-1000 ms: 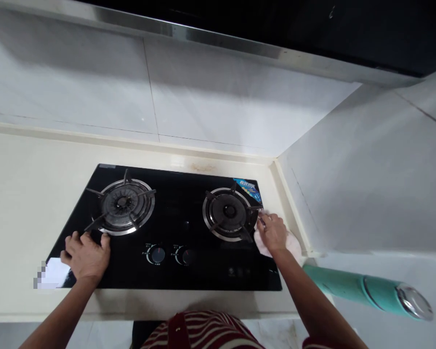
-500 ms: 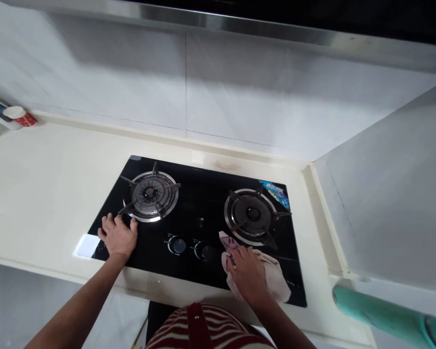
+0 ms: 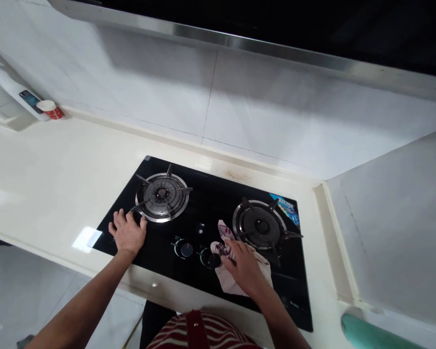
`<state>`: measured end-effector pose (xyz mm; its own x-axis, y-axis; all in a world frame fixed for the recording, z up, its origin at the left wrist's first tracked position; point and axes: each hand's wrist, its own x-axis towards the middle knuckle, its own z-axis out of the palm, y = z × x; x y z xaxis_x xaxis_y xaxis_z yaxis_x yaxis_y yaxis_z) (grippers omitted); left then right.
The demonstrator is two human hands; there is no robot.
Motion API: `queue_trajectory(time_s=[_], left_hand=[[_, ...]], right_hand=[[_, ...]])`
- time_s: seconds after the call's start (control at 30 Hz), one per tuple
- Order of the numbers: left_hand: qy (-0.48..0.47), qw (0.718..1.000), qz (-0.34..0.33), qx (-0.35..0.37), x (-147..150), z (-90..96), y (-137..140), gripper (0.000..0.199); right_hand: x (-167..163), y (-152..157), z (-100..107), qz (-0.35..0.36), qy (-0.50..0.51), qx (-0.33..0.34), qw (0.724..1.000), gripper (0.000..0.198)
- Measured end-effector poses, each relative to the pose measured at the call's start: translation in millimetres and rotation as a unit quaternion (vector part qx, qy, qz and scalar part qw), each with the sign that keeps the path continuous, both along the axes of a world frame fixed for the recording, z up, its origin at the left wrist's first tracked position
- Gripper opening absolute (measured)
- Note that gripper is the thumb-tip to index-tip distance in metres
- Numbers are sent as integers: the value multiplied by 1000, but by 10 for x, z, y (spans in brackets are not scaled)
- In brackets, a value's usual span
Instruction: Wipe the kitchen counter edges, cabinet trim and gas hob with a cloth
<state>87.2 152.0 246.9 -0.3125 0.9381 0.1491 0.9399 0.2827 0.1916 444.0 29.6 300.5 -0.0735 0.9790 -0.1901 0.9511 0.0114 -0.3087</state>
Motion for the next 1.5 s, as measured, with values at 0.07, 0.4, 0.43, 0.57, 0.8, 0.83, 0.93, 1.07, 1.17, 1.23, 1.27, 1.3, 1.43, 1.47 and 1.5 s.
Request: queue_trajectory(time_s=[0.07, 0.4, 0.43, 0.57, 0.8, 0.83, 0.93, 1.07, 1.17, 1.23, 1.27, 1.3, 1.43, 1.47, 1.5], left_hand=[[1, 1000, 0, -2, 3, 2, -3, 58], [3, 1000, 5, -10, 19, 30, -11, 59], [3, 1000, 4, -10, 19, 34, -11, 59], [-3, 1000, 2, -18, 16, 45, -14, 60], [-6, 1000, 6, -20, 18, 45, -25, 59], [-7, 1000, 6, -20, 19, 46, -27, 59], [-8, 1000, 6, -15, 20, 50, -32, 59], [-13, 1000, 10, -15, 15, 42, -33, 58], [-10, 1000, 11, -14, 13, 26, -36, 57], [-7, 1000, 11, -12, 12, 15, -42, 57], [-7, 1000, 11, -11, 13, 11, -45, 56], [-6, 1000, 11, -11, 13, 7, -48, 56], [3, 1000, 12, -13, 11, 3, -52, 57], [7, 1000, 13, -15, 10, 5, -51, 57], [11, 1000, 13, -17, 10, 7, -49, 57]], right_hand=[[95, -35, 8, 37, -20, -10, 999, 57], [-179, 337, 105, 55, -64, -27, 996, 45], [-196, 359, 118, 51, -52, -27, 997, 46], [-202, 389, 195, 22, 19, -11, 1000, 46], [-62, 719, 750, -108, 136, 171, 970, 41], [-44, 810, 868, -124, 148, 213, 958, 44], [-2, 1092, 1140, -136, 181, 312, 923, 66], [-3, 1349, 1040, -69, 161, 282, 943, 79], [-86, 1365, 661, 15, 54, 114, 992, 58], [-163, 1318, 431, 56, -33, -5, 998, 43], [-201, 1294, 353, 69, -62, -41, 995, 41], [-238, 1279, 301, 75, -76, -56, 993, 43], [-416, 1349, 234, 56, -66, -17, 996, 74], [-471, 1395, 215, 55, -65, -12, 996, 83], [-526, 1447, 188, 59, -64, -16, 996, 91]])
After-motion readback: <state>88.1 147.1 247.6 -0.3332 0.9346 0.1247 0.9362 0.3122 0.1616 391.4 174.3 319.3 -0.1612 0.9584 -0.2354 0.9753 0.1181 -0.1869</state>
